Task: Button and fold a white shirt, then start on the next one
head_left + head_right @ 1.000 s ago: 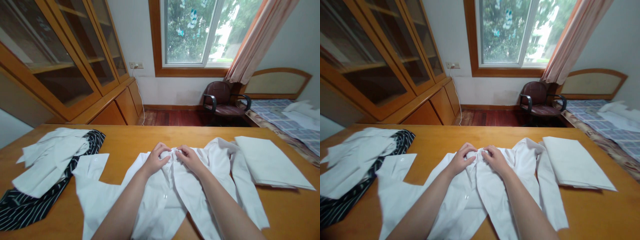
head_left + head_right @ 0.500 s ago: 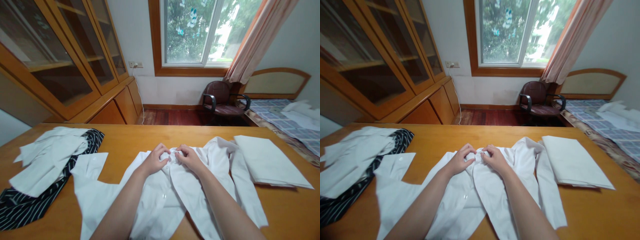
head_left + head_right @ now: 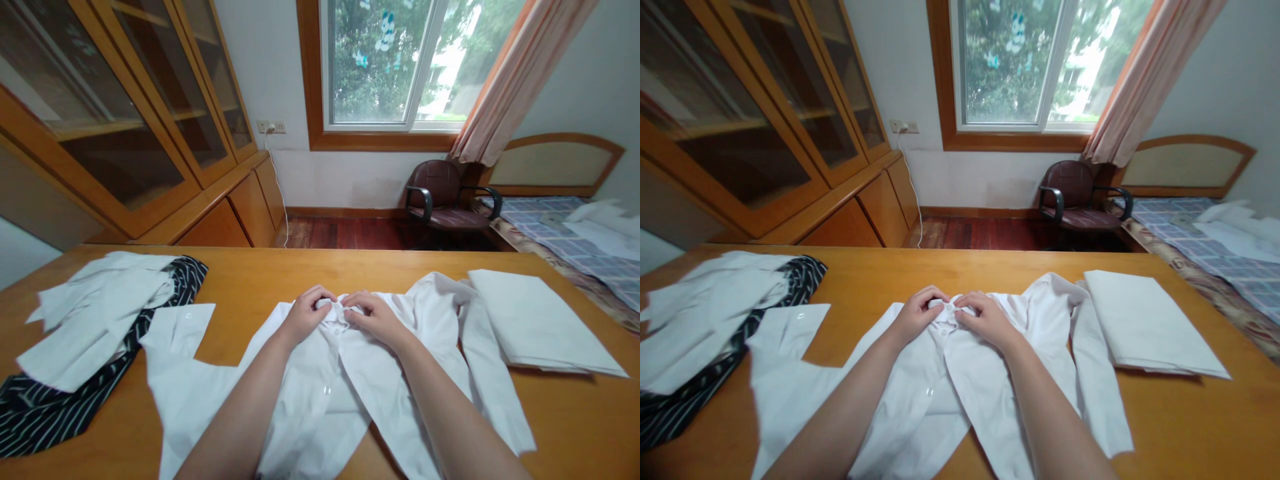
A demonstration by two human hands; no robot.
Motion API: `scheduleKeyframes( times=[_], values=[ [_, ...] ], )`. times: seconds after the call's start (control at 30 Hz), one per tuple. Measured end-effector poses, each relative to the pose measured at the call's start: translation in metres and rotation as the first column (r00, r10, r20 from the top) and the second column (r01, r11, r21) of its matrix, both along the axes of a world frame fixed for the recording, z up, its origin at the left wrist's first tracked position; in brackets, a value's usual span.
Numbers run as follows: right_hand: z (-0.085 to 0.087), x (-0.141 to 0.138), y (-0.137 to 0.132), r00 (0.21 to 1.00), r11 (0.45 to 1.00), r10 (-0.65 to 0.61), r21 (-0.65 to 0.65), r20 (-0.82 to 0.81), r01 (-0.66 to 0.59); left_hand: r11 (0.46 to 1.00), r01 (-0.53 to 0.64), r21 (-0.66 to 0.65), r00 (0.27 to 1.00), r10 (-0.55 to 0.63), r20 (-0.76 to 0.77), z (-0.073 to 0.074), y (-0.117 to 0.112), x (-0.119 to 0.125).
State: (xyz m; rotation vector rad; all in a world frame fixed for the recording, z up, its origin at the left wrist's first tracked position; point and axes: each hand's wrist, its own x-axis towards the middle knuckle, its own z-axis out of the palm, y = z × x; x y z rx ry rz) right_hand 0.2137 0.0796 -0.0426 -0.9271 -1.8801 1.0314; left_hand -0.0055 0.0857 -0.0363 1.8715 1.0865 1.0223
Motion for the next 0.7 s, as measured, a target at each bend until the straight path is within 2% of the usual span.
scheduleKeyframes(
  times=[0.2,0.3,0.4,0.7],
  values=[
    [-0.0004,-0.0001,-0.0015,0.993,0.997,-0.052,-0.059,0.102,0.058,1.000,0.025,-0.018,0.999,-0.024,0.022,-0.0015,0.0015,-0.0004],
    [-0.0007,0.0005,-0.0008,0.995,0.995,-0.051,-0.085,0.090,0.059,0.997,0.076,0.034,0.996,-0.078,0.052,-0.0016,0.0019,0.0005],
    [-0.0002,0.0016,0.0004,0.996,0.992,-0.048,-0.117,0.071,0.056,0.994,0.079,0.078,0.994,-0.085,0.071,-0.0009,0.0014,0.0016],
    [0.0013,0.0028,-0.0008,0.996,0.981,-0.086,-0.175,-0.033,0.079,0.993,0.108,0.053,0.994,-0.107,-0.020,0.0073,-0.0034,0.0016]
  ],
)
